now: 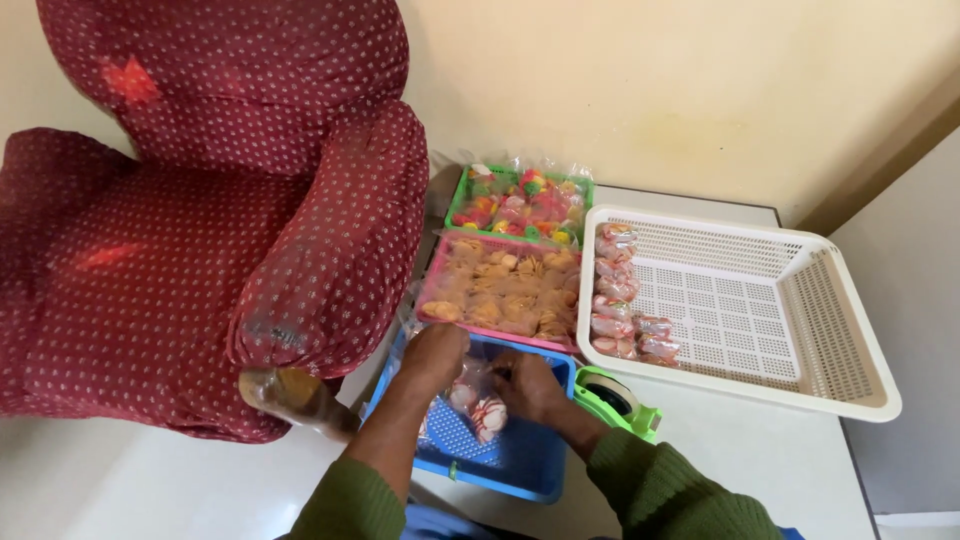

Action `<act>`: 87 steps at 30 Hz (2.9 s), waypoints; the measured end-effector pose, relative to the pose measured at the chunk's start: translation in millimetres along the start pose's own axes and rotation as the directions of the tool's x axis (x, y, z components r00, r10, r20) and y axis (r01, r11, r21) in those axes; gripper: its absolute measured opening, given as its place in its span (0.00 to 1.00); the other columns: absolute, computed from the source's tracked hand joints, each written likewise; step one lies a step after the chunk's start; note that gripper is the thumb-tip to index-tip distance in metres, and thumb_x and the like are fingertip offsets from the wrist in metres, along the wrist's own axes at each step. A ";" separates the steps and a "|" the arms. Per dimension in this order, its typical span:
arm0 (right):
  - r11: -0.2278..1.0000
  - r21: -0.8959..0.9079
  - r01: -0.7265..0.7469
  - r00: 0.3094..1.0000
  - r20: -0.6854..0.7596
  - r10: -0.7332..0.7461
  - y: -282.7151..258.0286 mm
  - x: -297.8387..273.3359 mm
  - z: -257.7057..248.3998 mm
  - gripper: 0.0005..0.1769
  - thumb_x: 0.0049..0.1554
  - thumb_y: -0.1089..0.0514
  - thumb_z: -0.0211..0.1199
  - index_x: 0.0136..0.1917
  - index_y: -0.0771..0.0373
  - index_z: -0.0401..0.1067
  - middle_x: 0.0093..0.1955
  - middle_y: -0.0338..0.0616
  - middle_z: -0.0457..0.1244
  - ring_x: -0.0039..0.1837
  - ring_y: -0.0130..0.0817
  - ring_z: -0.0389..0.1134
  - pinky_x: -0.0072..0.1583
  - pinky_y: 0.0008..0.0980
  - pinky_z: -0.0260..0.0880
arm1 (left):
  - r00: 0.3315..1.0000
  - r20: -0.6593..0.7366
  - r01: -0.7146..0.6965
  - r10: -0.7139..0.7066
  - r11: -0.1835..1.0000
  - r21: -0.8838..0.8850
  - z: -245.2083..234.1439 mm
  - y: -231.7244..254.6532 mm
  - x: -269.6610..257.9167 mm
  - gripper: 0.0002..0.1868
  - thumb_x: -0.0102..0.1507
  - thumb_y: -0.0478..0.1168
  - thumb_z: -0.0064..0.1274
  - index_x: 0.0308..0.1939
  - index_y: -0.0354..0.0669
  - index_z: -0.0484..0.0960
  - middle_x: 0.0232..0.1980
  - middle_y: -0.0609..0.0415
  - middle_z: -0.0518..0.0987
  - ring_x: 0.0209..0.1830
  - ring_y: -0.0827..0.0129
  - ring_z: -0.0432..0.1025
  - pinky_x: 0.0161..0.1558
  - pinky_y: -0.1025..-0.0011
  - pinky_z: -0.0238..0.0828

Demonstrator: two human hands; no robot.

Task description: A person is seen manually filling a strip of small plastic bags with food items and sealing each one using a tape dispenser.

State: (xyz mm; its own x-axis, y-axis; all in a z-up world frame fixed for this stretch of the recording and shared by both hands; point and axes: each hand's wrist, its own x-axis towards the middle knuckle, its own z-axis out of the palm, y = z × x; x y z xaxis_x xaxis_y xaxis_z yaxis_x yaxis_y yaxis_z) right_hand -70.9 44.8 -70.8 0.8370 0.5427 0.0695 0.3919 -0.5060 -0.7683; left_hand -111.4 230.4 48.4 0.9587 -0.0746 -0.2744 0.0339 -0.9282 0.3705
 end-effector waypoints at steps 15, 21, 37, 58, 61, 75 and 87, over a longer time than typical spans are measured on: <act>0.996 0.017 -0.086 0.989 0.119 0.083 -3.8 -9.3 -33.1 0.12 0.50 0.55 0.65 0.47 0.57 0.81 0.45 0.51 0.72 0.52 0.53 0.75 0.52 0.46 0.75 | 0.943 -0.322 -0.213 0.085 0.898 -0.384 11.6 0.9 10.7 0.12 0.62 0.47 0.53 0.47 0.53 0.86 0.47 0.50 0.84 0.53 0.55 0.78 0.49 0.62 0.80; 0.991 0.063 -0.115 0.986 0.130 0.106 1.3 -16.0 -65.7 0.11 0.50 0.56 0.66 0.47 0.58 0.81 0.43 0.53 0.73 0.49 0.48 0.75 0.49 0.41 0.75 | 0.981 -0.138 -0.193 0.137 0.625 -0.757 -1.9 23.8 -10.6 0.38 0.55 0.55 0.69 0.60 0.33 0.78 0.59 0.30 0.79 0.62 0.46 0.74 0.60 0.56 0.72; 0.893 0.450 -0.025 0.976 -0.183 0.120 -54.5 -60.5 -185.5 0.05 0.54 0.68 0.64 0.44 0.67 0.80 0.31 0.49 0.70 0.37 0.32 0.71 0.45 0.29 0.74 | 0.945 -0.112 -0.224 0.306 0.361 -0.905 51.3 83.2 39.3 0.24 0.59 0.40 0.67 0.57 0.34 0.83 0.53 0.45 0.85 0.50 0.69 0.77 0.53 0.67 0.78; 0.840 0.516 -0.166 0.950 -0.146 0.277 -4.3 -74.6 -173.6 0.14 0.53 0.65 0.73 0.52 0.73 0.79 0.36 0.50 0.70 0.39 0.33 0.72 0.42 0.29 0.77 | 0.983 -0.083 -0.112 0.161 0.178 -0.978 35.5 132.1 38.4 0.12 0.68 0.38 0.54 0.48 0.32 0.85 0.36 0.48 0.79 0.34 0.70 0.76 0.39 0.68 0.83; 0.875 0.457 -0.160 0.926 -0.238 0.294 -23.7 -77.0 -181.1 0.07 0.58 0.59 0.70 0.44 0.66 0.83 0.27 0.43 0.64 0.34 0.26 0.62 0.37 0.27 0.66 | 0.979 -0.099 -0.135 0.180 0.202 -0.970 29.9 134.0 42.6 0.12 0.67 0.39 0.55 0.47 0.33 0.86 0.35 0.49 0.80 0.32 0.72 0.76 0.36 0.71 0.83; 0.813 0.569 -0.124 0.867 -0.337 0.367 6.9 -85.0 -184.7 0.11 0.60 0.56 0.68 0.41 0.66 0.83 0.30 0.44 0.69 0.36 0.29 0.67 0.45 0.28 0.76 | 0.986 -0.106 -0.105 0.129 -0.021 -0.994 63.4 162.1 73.4 0.09 0.61 0.37 0.65 0.43 0.38 0.86 0.32 0.55 0.73 0.31 0.74 0.74 0.31 0.78 0.75; 0.824 0.553 -0.126 0.872 -0.334 0.357 11.7 -84.5 -165.9 0.07 0.53 0.62 0.75 0.42 0.68 0.82 0.27 0.45 0.67 0.34 0.29 0.66 0.40 0.26 0.70 | 0.992 -0.128 -0.125 0.015 -0.142 -0.982 64.4 168.1 51.5 0.08 0.61 0.34 0.64 0.42 0.38 0.86 0.33 0.56 0.75 0.30 0.75 0.71 0.34 0.79 0.71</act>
State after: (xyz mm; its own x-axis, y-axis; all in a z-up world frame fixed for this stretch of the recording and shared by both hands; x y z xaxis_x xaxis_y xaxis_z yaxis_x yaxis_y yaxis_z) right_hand -73.7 -118.3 19.9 0.9976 0.0691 -0.0014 0.0065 -0.1141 -0.9934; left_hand -74.5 47.1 39.3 0.9874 -0.0408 -0.1529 0.1527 0.4995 0.8528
